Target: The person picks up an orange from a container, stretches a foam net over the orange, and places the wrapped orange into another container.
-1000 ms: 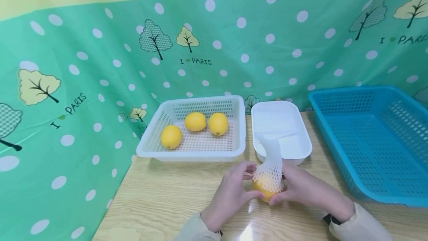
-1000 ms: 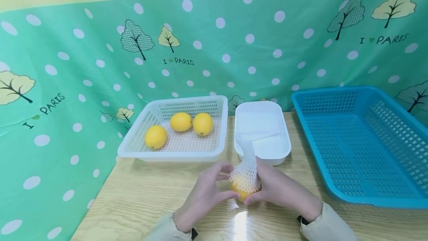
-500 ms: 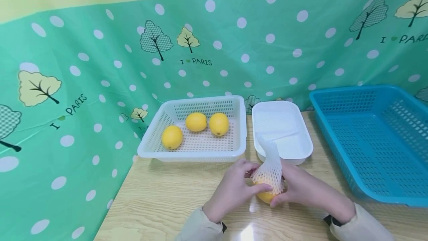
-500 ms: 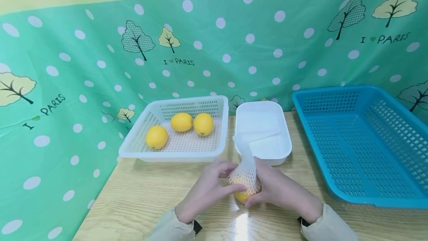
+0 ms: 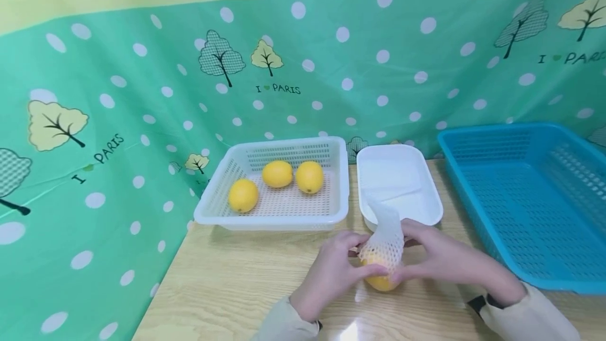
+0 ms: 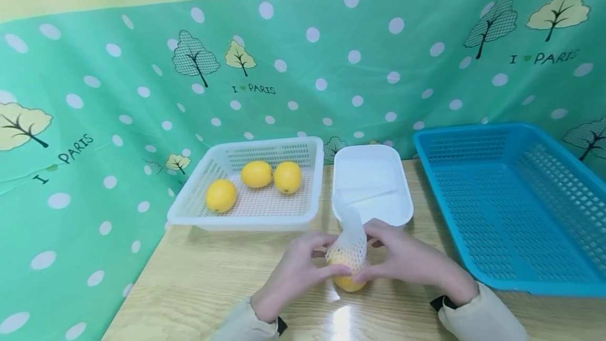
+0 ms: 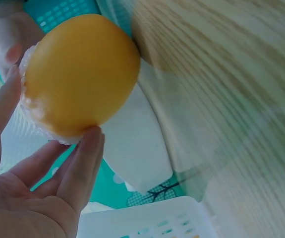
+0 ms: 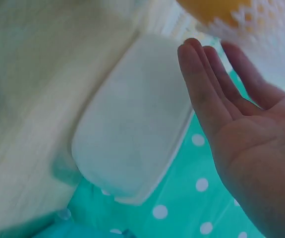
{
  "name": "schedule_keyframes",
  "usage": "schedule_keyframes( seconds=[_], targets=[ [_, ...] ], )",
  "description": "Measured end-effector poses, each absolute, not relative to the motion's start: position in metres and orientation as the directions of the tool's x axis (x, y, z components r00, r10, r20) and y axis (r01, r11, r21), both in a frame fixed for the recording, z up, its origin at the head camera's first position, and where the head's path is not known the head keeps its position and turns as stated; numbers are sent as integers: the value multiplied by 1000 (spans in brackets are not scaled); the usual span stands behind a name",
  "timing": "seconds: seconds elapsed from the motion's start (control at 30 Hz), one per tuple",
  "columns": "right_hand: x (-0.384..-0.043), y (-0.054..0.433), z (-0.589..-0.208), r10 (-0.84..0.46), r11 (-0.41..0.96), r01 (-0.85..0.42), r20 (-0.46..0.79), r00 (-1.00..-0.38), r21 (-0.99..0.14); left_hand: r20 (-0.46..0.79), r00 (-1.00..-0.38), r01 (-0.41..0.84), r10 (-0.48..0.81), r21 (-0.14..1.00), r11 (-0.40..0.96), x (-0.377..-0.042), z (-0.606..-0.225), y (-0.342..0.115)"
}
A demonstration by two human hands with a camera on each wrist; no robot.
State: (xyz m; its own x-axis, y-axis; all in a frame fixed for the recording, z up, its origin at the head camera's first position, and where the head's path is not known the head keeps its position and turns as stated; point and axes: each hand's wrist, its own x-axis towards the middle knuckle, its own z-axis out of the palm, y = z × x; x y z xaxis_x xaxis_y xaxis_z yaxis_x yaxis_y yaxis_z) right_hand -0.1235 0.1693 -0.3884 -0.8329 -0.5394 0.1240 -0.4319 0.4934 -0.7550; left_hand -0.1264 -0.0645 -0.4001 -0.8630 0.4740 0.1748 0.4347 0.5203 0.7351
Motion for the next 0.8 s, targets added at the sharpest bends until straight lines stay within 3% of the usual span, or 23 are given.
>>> schedule_keyframes(
  seconds=[0.23,0.5,0.8],
  targets=[
    [-125,172,-383,-513,452,-369,101,-852,-812,211,-856,477,473,676,562,-124,-400,-61],
    [-121,162,-387,-432,443,-314,107,-895,-839,300,-814,577,498,526,625,-117,-405,-58],
    [-118,154,-387,-356,491,-277,100,-929,-826,311,-807,584,502,549,599,-116,-405,-56]
  ],
)
